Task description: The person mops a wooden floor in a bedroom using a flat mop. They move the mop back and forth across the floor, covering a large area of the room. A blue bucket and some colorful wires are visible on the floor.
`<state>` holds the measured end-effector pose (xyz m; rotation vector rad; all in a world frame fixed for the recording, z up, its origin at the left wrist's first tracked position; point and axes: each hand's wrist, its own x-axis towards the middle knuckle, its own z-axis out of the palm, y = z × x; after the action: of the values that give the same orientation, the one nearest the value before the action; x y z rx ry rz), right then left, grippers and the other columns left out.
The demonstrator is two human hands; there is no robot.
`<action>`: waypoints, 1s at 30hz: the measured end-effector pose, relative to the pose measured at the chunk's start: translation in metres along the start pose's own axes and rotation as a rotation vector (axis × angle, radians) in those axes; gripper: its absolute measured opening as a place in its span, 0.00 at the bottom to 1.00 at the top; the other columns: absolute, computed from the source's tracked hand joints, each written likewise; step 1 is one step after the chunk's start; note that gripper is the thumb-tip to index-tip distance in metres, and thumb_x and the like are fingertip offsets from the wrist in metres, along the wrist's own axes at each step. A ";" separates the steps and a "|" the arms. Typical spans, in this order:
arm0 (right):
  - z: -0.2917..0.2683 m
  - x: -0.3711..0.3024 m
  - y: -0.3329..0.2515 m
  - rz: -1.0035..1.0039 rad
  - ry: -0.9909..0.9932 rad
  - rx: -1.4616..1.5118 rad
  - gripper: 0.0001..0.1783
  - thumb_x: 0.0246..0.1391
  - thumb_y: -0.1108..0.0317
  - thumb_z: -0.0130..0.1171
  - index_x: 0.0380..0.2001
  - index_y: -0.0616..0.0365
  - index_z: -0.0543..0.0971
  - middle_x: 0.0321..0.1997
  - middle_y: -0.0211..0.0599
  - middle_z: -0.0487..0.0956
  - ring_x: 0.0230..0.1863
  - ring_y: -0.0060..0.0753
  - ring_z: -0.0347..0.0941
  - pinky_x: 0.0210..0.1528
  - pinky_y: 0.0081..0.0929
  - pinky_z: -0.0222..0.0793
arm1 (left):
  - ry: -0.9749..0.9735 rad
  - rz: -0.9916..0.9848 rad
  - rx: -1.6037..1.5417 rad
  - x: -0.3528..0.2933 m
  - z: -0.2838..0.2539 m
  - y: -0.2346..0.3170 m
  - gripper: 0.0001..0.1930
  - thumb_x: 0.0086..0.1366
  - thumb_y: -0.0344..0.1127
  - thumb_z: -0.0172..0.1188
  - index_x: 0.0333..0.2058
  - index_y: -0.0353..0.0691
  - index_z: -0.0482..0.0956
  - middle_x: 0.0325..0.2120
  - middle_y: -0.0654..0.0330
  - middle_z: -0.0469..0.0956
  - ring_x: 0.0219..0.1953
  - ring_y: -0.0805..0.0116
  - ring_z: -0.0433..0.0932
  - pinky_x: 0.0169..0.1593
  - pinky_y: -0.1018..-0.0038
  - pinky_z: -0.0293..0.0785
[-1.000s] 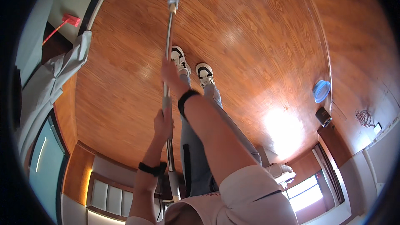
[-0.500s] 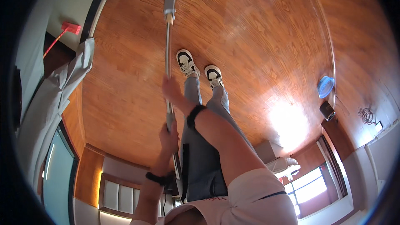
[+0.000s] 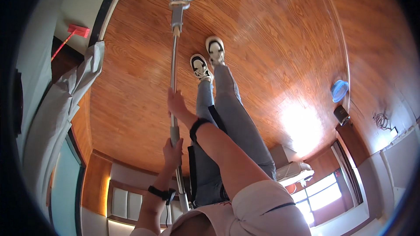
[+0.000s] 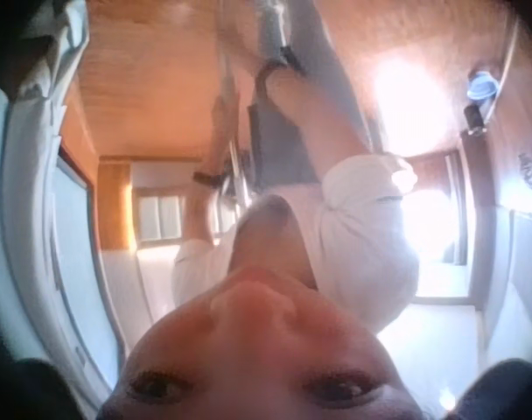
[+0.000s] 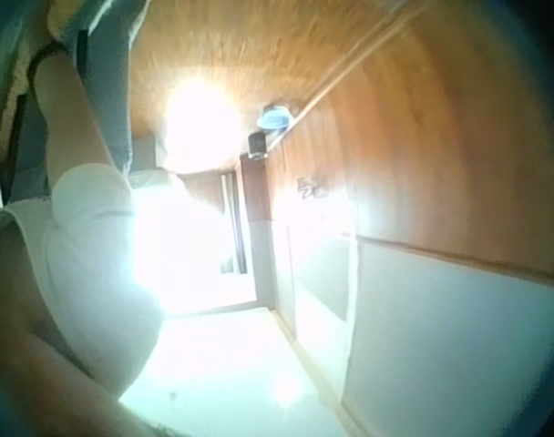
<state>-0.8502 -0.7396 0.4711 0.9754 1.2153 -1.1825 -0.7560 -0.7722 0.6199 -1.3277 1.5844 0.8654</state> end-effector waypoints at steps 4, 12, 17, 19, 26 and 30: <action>-0.015 -0.002 -0.022 -0.053 0.018 0.047 0.24 0.55 0.49 0.38 0.31 0.65 0.59 0.13 0.43 0.67 0.06 0.36 0.66 0.05 0.31 0.62 | -0.031 0.008 0.026 0.006 0.007 0.026 0.15 0.53 0.41 0.58 0.23 0.34 0.67 0.11 0.61 0.67 0.12 0.74 0.68 0.16 0.77 0.65; -0.054 0.076 -0.201 -0.187 -0.053 -0.095 0.24 0.56 0.48 0.32 0.31 0.63 0.59 0.11 0.42 0.66 0.07 0.36 0.65 0.08 0.34 0.63 | 0.031 0.226 -0.065 0.107 0.022 0.171 0.17 0.51 0.44 0.59 0.24 0.34 0.66 0.13 0.57 0.68 0.15 0.68 0.69 0.19 0.73 0.65; -0.054 0.098 -0.244 -0.134 -0.109 -0.117 0.24 0.56 0.48 0.32 0.32 0.62 0.57 0.12 0.42 0.65 0.10 0.37 0.67 0.08 0.37 0.65 | 0.047 0.192 -0.087 0.126 0.013 0.213 0.20 0.50 0.47 0.58 0.24 0.32 0.69 0.17 0.48 0.72 0.24 0.53 0.74 0.28 0.65 0.67; -0.043 0.113 -0.223 -0.195 -0.118 -0.123 0.24 0.56 0.48 0.32 0.32 0.62 0.57 0.13 0.42 0.65 0.10 0.37 0.67 0.08 0.37 0.65 | 0.100 0.211 -0.085 0.125 0.002 0.194 0.20 0.50 0.47 0.58 0.24 0.32 0.69 0.16 0.50 0.71 0.21 0.57 0.74 0.25 0.67 0.67; 0.024 0.088 -0.135 -0.165 -0.032 -0.255 0.26 0.54 0.51 0.39 0.39 0.67 0.50 0.16 0.44 0.68 0.11 0.36 0.68 0.09 0.33 0.66 | 0.113 -0.004 -0.122 0.066 -0.031 0.139 0.16 0.53 0.44 0.57 0.24 0.34 0.68 0.10 0.58 0.67 0.11 0.72 0.69 0.16 0.75 0.64; 0.029 0.052 -0.113 -0.064 -0.119 -0.285 0.34 0.53 0.54 0.43 0.46 0.72 0.43 0.17 0.46 0.69 0.12 0.36 0.69 0.09 0.31 0.66 | 0.135 -0.042 -0.147 0.042 -0.026 0.104 0.17 0.52 0.43 0.58 0.26 0.33 0.67 0.11 0.58 0.68 0.11 0.71 0.69 0.15 0.75 0.65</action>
<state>-0.9591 -0.7929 0.4296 0.6497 1.2849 -1.0655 -0.8647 -0.7914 0.5888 -1.5468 1.6147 0.8963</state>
